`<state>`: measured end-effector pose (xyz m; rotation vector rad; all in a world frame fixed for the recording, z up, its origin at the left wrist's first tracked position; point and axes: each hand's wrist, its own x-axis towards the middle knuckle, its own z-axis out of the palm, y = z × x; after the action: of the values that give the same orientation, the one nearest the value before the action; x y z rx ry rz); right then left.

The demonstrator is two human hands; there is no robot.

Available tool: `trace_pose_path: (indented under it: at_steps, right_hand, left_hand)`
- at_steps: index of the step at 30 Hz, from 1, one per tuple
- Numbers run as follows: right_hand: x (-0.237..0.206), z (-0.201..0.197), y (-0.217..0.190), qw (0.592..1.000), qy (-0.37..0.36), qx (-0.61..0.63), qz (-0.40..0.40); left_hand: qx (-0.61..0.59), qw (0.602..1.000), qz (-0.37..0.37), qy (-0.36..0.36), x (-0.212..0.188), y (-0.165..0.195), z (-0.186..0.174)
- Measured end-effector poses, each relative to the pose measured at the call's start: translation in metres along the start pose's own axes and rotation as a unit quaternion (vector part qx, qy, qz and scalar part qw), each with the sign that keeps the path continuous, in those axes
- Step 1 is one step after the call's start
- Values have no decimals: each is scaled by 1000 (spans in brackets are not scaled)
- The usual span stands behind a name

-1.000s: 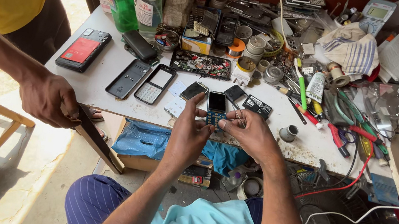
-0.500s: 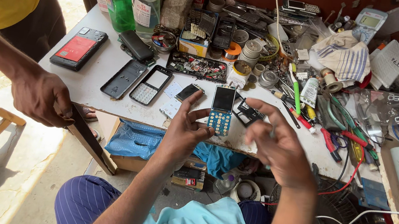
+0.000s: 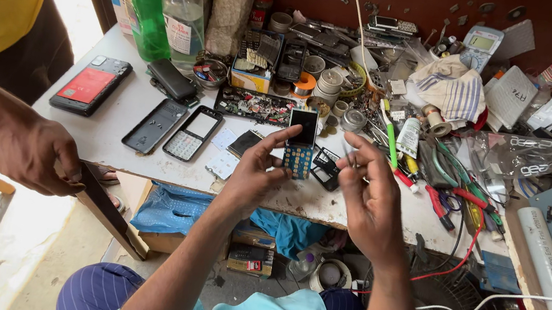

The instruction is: The person sits at a cluttered repair bench and works on a small feature phone, holding it in one hand while using a thin metal tool with the other to pry at the phone's edges and keypad area. They repeatedly reposition the phone, set it down, pick it up again, and continue working on it with the tool and fingers.

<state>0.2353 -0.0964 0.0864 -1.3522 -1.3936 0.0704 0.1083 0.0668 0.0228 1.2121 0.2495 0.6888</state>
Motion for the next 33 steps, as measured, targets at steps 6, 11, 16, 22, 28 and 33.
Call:
trace_pose_path:
  at_steps: [6, 11, 16, 22, 28, 33]
  right_hand:
    - [-10, 11, 29, 930, 182, -197, -252]
    - [-8, 20, 44, 963, 165, -39, -209]
    - [-6, 32, 43, 952, 144, -78, -258]
    - [0, 37, 26, 935, 153, -83, -310]
    - [-4, 38, 11, 919, 188, -149, -313]
    - [0, 38, 14, 922, 185, -175, -291]
  left_hand:
    - [-13, 1000, -7, -3, 12, -7, -6]
    - [-69, 997, 17, -19, 13, -14, -12]
    - [-119, 992, 20, -36, 14, -16, -19]
    - [-143, 989, 36, -33, 13, -14, -18]
    - [-119, 992, 31, -39, 11, -13, -19]
    - [-127, 991, 24, -41, 11, -12, -16]
